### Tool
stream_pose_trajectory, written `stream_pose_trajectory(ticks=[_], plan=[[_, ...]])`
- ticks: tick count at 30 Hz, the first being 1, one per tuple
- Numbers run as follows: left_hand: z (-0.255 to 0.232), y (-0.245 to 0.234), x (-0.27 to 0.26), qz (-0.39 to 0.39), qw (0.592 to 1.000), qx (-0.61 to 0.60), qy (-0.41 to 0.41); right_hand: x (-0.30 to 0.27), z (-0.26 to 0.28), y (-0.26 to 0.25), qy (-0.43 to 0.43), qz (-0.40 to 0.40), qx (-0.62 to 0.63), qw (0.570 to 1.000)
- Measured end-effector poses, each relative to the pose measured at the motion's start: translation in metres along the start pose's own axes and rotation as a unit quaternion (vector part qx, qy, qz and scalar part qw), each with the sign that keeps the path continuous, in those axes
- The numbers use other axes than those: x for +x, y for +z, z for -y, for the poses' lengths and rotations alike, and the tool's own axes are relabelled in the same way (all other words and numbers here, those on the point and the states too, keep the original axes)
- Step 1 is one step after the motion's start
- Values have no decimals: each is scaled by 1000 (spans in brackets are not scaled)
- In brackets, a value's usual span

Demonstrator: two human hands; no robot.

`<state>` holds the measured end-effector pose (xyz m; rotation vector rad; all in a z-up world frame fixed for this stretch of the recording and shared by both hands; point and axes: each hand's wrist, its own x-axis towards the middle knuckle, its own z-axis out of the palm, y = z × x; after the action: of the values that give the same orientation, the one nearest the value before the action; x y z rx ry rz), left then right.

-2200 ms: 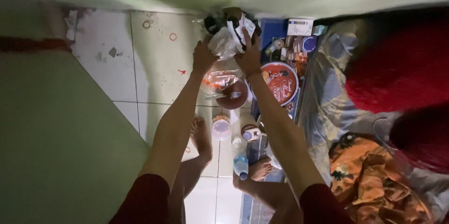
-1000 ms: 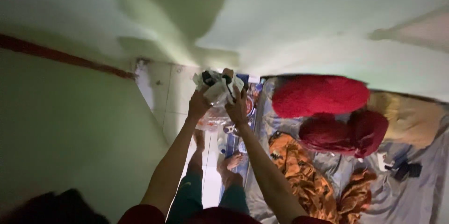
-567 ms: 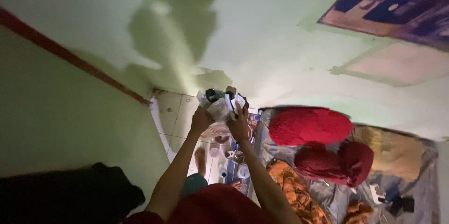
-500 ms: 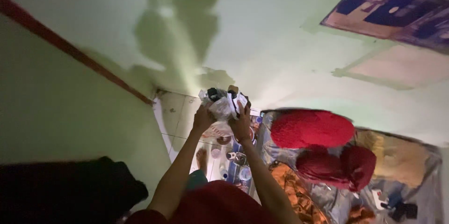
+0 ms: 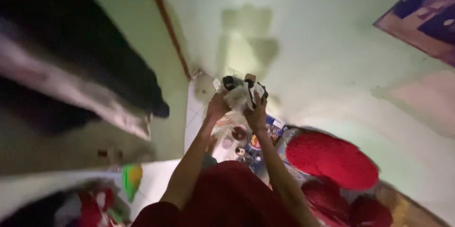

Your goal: Tidying up a bedroom by collecting trash and organizing items on the floor and bed.

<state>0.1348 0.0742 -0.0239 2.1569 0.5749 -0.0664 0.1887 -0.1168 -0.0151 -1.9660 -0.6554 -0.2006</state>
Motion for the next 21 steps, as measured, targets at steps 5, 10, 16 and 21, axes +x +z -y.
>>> stream_pose_trajectory(ticks=[5,10,16,21], plan=[[41,22,-97,-174,983,27,53,-65,28,-10,52,97,47,993],[55,12,-199,-209,976,-8,-59,-121,61,-5,12,169,66,983],[120,19,-314,-320,944,-16,-82,-202,108,23,-70,257,45,963],[169,11,-424,-339,922,5,-188,-279,166,59,-61,341,97,933]])
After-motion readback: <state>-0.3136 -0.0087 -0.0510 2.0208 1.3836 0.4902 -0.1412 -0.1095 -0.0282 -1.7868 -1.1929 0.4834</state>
